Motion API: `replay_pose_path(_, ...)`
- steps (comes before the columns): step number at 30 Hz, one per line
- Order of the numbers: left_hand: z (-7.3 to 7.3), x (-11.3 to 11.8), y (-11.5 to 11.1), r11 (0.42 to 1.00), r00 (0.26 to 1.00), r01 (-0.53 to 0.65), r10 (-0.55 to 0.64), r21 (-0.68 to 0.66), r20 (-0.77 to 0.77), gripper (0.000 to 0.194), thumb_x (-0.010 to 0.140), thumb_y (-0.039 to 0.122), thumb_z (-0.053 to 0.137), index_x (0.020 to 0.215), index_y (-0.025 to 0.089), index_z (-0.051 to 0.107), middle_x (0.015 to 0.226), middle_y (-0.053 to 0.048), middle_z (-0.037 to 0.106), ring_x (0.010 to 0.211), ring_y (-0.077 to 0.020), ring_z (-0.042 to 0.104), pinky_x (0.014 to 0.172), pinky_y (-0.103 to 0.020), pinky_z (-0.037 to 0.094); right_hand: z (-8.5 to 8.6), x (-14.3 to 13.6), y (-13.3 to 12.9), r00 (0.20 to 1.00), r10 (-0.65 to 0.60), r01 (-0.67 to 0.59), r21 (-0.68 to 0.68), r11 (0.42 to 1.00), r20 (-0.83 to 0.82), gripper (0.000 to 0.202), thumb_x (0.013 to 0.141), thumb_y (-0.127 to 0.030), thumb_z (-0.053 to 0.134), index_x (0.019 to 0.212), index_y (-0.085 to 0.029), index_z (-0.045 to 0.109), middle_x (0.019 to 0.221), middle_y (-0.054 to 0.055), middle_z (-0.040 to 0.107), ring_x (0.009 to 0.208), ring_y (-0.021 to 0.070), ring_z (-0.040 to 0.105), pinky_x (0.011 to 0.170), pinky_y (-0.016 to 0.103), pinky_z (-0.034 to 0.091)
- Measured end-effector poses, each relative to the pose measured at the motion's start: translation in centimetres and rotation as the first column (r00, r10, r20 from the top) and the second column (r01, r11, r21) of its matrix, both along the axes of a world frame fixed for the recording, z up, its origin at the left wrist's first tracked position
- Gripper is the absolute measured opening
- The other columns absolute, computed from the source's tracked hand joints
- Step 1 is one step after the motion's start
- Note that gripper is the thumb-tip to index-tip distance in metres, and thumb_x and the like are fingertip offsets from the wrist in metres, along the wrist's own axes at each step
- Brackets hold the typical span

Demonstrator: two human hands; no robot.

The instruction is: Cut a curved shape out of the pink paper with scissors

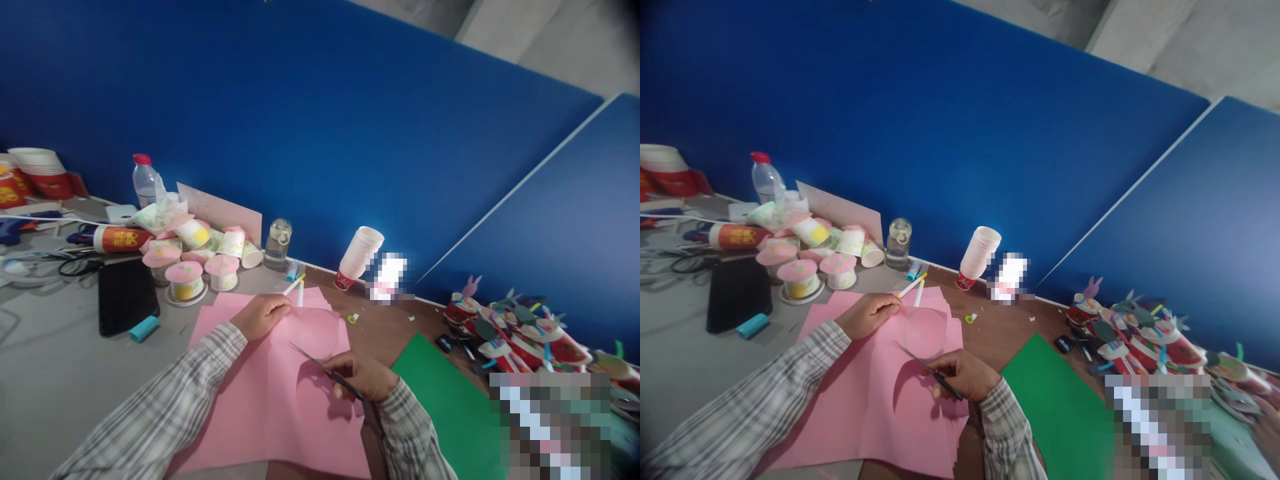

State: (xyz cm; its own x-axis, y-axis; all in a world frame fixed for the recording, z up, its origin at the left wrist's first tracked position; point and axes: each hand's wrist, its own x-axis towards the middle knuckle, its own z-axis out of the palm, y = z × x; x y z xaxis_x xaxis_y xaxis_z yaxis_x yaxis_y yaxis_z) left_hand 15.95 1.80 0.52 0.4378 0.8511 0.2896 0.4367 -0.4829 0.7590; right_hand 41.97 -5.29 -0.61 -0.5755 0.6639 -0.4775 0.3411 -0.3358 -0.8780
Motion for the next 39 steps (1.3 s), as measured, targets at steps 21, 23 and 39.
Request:
replay_pose_path(21,-0.05,0.07,0.04,1.0,1.0,-0.008,0.008,0.024,-0.013,0.019,0.078,0.03,0.047,0.075,0.021,0.063,0.065,0.005,0.062,0.06,-0.01,0.054,0.058,-0.019,0.04,0.03,0.01,0.02,1.0,0.0,0.0,0.012,1.0,-0.017,0.038,0.058,-0.026,0.078,0.094,-0.017,0.071,0.046,-0.009,0.055,0.037,0.0027,0.042,0.037,0.011,0.036)
replay_pose_path(23,-0.05,0.06,0.03,1.0,1.0,-0.014,0.014,0.027,-0.013,0.019,0.078,0.03,0.047,0.074,0.021,0.063,0.064,0.005,0.061,0.06,-0.0098,0.054,0.058,-0.019,0.04,0.19,-0.12,-0.01,1.0,-0.003,0.003,0.021,1.0,-0.009,0.035,0.056,-0.026,0.079,0.09,-0.016,0.072,0.045,-0.01,0.054,0.037,0.0023,0.04,0.036,0.011,0.035)
replay_pose_path(39,-0.23,0.07,0.02,0.998,0.999,-0.04,0.04,0.056,0.001,0.019,0.078,0.03,0.046,0.072,0.021,0.062,0.061,0.005,0.059,0.057,-0.01,0.052,0.056,-0.019,0.039,0.45,-0.5,-0.06,0.999,-0.047,0.047,0.014,0.999,-0.014,0.035,0.057,-0.028,0.078,0.09,-0.017,0.072,0.049,-0.007,0.061,0.037,0.0029,0.043,0.036,0.012,0.035)
